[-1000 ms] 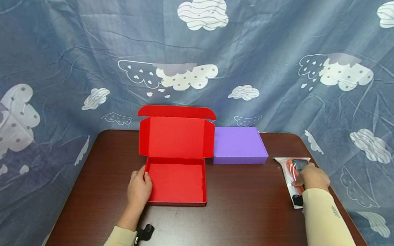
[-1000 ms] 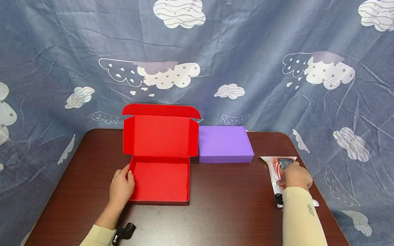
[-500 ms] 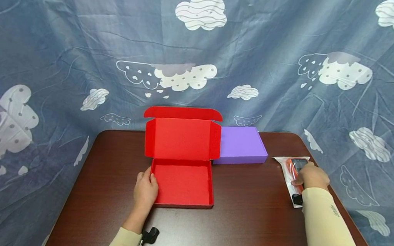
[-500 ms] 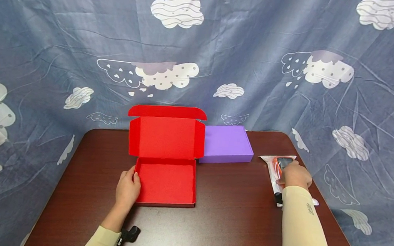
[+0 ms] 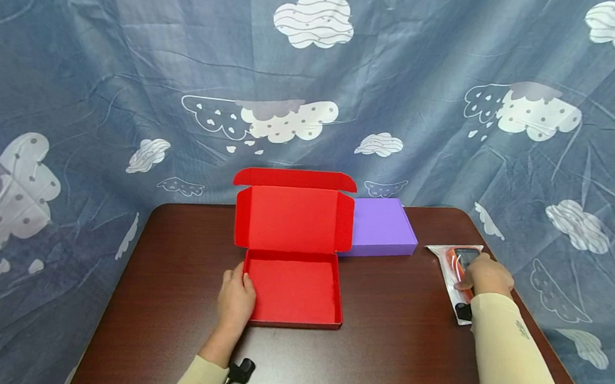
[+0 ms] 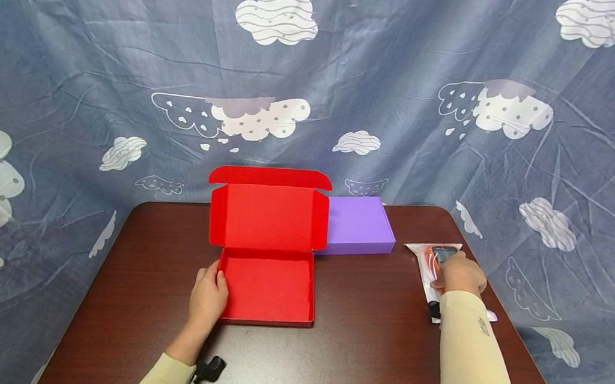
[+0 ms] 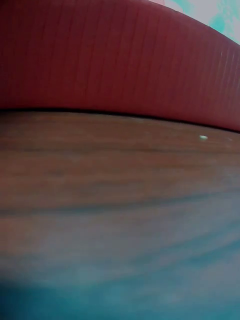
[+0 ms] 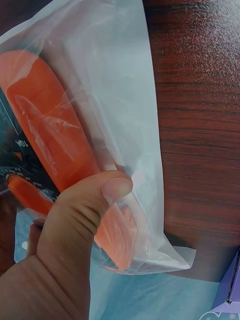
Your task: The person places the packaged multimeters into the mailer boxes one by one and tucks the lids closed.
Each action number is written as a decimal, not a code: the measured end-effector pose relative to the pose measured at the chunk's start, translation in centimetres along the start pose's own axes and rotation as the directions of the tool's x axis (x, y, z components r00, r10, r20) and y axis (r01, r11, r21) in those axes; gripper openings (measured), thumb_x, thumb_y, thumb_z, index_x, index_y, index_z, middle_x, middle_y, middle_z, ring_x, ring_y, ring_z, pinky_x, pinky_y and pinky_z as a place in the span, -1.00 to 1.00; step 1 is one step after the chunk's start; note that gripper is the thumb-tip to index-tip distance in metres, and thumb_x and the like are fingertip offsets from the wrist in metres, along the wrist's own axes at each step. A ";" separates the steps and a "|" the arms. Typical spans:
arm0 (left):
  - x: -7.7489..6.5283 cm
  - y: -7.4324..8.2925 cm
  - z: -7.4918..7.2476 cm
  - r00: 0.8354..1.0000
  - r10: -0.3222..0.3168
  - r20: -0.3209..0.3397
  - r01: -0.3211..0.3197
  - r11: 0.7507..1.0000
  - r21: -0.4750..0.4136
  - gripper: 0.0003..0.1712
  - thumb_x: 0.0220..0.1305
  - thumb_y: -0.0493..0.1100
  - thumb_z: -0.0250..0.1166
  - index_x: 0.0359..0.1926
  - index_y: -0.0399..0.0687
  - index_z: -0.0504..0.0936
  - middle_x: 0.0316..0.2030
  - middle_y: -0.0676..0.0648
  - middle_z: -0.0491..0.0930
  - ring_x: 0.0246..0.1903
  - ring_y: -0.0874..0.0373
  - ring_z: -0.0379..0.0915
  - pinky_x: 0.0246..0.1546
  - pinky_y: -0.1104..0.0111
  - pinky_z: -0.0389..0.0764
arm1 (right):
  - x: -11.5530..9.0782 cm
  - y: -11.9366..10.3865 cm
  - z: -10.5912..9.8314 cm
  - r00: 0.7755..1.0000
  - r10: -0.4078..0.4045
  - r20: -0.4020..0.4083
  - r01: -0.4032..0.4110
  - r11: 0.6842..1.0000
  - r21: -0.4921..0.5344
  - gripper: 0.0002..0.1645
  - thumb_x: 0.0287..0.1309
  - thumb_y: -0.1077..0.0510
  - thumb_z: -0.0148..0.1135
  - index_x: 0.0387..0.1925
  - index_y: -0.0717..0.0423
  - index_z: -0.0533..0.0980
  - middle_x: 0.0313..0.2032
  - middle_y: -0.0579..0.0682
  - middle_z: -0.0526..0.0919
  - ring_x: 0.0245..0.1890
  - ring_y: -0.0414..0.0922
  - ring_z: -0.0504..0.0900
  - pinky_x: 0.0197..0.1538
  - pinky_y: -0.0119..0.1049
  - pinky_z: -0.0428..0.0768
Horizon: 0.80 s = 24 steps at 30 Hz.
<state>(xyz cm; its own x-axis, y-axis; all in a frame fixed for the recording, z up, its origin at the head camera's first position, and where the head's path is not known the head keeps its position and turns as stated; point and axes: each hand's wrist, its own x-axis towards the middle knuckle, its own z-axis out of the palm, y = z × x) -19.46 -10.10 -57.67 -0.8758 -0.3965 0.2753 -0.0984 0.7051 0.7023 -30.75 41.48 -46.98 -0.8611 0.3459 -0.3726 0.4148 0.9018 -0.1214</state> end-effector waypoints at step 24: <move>-0.6 1.2 0.9 1.000 -0.010 0.016 0.011 1.000 -0.013 -0.59 0.42 -0.27 0.16 0.23 -0.34 0.55 -0.12 -0.35 0.52 -0.25 -0.37 0.53 -0.22 -0.15 0.56 | 0.8 0.4 0.2 1.000 0.000 0.019 0.000 1.000 -0.031 0.33 -0.15 -0.03 0.68 0.22 0.71 -0.02 0.05 0.71 0.35 0.06 0.51 0.46 -0.09 0.19 0.59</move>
<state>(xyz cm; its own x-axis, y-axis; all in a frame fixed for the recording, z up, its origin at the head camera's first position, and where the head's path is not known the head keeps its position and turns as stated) -19.50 -8.51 -57.61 -0.8821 -0.3944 0.2576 -0.1014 0.6930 0.7138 -31.20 42.11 -47.51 -0.8553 0.3411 -0.3899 0.4052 0.9095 -0.0931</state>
